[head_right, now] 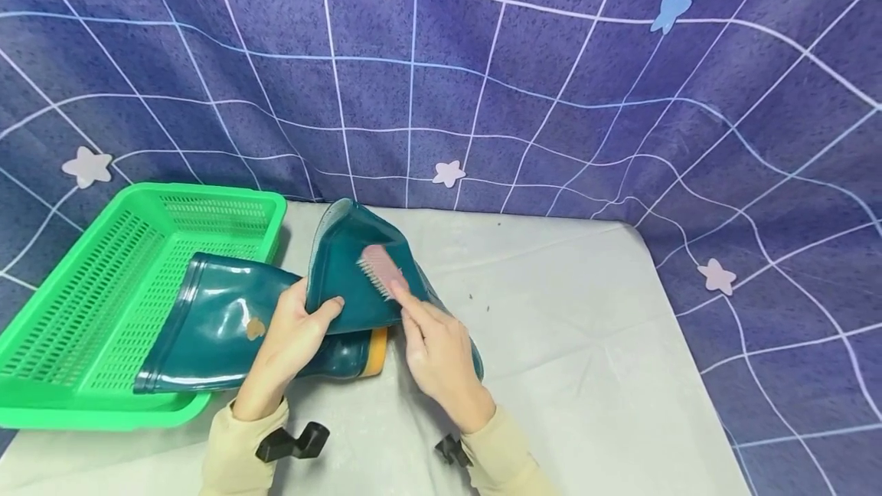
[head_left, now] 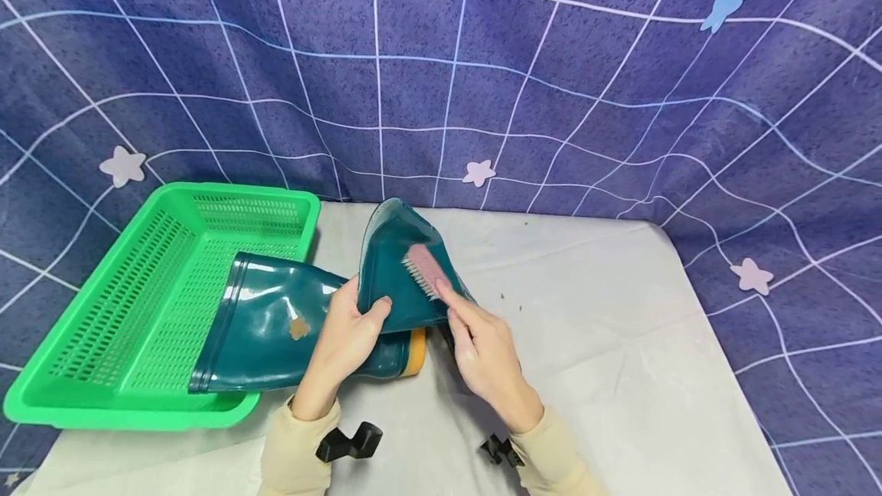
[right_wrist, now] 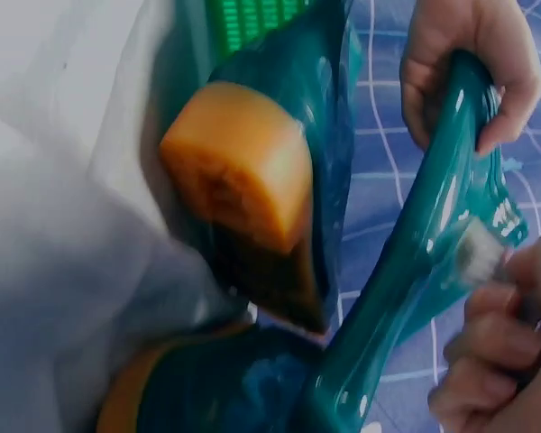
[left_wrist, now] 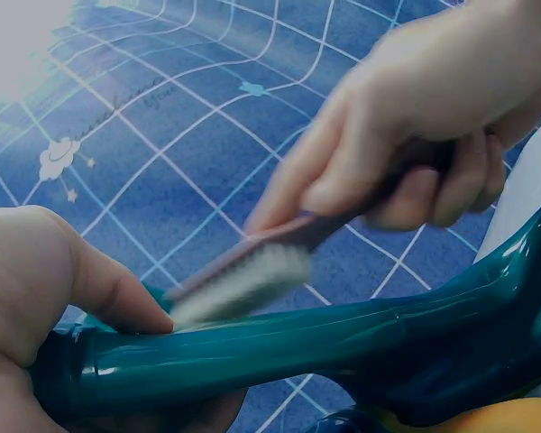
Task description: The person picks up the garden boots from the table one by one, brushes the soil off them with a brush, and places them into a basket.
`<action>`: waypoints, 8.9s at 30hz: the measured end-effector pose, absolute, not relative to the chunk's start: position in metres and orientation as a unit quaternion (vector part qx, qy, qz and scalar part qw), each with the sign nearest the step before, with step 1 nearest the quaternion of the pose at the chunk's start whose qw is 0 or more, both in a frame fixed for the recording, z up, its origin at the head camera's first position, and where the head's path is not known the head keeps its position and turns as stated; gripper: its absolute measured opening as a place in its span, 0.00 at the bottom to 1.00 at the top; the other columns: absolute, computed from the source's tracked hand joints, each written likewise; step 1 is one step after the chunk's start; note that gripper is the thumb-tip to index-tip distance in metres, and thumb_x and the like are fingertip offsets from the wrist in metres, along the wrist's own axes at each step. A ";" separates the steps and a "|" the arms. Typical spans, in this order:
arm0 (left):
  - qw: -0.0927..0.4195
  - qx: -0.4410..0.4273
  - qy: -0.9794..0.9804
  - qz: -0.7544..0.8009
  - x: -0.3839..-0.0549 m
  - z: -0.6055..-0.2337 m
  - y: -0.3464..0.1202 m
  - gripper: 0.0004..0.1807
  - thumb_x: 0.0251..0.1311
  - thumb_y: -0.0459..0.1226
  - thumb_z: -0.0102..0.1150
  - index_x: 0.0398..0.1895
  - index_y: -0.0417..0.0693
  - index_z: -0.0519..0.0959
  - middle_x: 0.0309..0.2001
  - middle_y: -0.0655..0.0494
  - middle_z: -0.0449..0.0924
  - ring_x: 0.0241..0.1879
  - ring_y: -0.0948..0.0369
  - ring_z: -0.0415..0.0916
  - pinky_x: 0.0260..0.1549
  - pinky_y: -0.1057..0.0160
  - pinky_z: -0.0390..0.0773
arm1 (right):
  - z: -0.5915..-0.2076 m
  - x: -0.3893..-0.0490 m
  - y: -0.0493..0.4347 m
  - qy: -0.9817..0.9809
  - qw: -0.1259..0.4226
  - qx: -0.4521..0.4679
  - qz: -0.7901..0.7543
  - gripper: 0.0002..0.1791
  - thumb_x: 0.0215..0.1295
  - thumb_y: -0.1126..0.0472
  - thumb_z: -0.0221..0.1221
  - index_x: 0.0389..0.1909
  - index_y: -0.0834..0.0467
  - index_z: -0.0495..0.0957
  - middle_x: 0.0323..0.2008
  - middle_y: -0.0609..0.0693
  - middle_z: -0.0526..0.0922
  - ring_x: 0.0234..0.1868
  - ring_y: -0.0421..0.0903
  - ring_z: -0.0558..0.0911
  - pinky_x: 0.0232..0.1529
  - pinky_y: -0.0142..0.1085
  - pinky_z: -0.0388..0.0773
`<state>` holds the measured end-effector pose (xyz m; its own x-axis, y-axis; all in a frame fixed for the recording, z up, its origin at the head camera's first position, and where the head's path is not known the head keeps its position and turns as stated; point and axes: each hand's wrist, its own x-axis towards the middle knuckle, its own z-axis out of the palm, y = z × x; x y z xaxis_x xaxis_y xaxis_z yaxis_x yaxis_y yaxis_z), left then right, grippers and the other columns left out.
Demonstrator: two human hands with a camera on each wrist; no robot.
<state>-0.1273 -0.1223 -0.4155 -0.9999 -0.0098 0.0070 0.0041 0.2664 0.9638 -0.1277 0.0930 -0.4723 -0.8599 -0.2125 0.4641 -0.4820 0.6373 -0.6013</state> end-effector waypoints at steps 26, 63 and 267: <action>0.002 -0.013 -0.798 -0.602 -0.127 -0.414 -0.123 0.18 0.73 0.29 0.51 0.63 0.38 0.79 0.62 0.40 0.85 0.64 0.47 0.80 0.69 0.42 0.74 | -0.466 -0.132 0.105 -0.917 0.136 0.123 0.354 0.24 0.83 0.59 0.53 0.74 0.42 0.77 0.20 0.45 0.75 0.19 0.37 0.59 0.23 0.33 0.64; 0.056 -0.030 -0.817 -0.574 -0.124 -0.408 -0.121 0.22 0.71 0.26 0.55 0.67 0.39 0.77 0.62 0.37 0.84 0.63 0.45 0.80 0.66 0.41 0.75 | -0.484 -0.168 0.158 -0.939 -0.010 0.067 0.336 0.23 0.85 0.53 0.49 0.75 0.39 0.75 0.25 0.58 0.79 0.23 0.51 0.74 0.32 0.45 0.74; 0.522 0.011 -0.553 -0.649 -0.094 -0.384 -0.113 0.18 0.60 0.29 0.75 0.52 0.32 0.85 0.43 0.58 0.92 0.46 0.62 0.89 0.51 0.67 0.84 | -0.538 -0.102 0.237 -0.828 -0.088 0.028 0.552 0.22 0.86 0.59 0.48 0.72 0.58 0.77 0.30 0.53 0.73 0.21 0.35 0.65 0.26 0.29 0.69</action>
<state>-0.0939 -0.1127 -0.3843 -0.4553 -0.6894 0.5634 0.6655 0.1567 0.7297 -0.1019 0.2366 -0.5385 -0.9831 -0.1429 -0.1143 0.0506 0.3879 -0.9203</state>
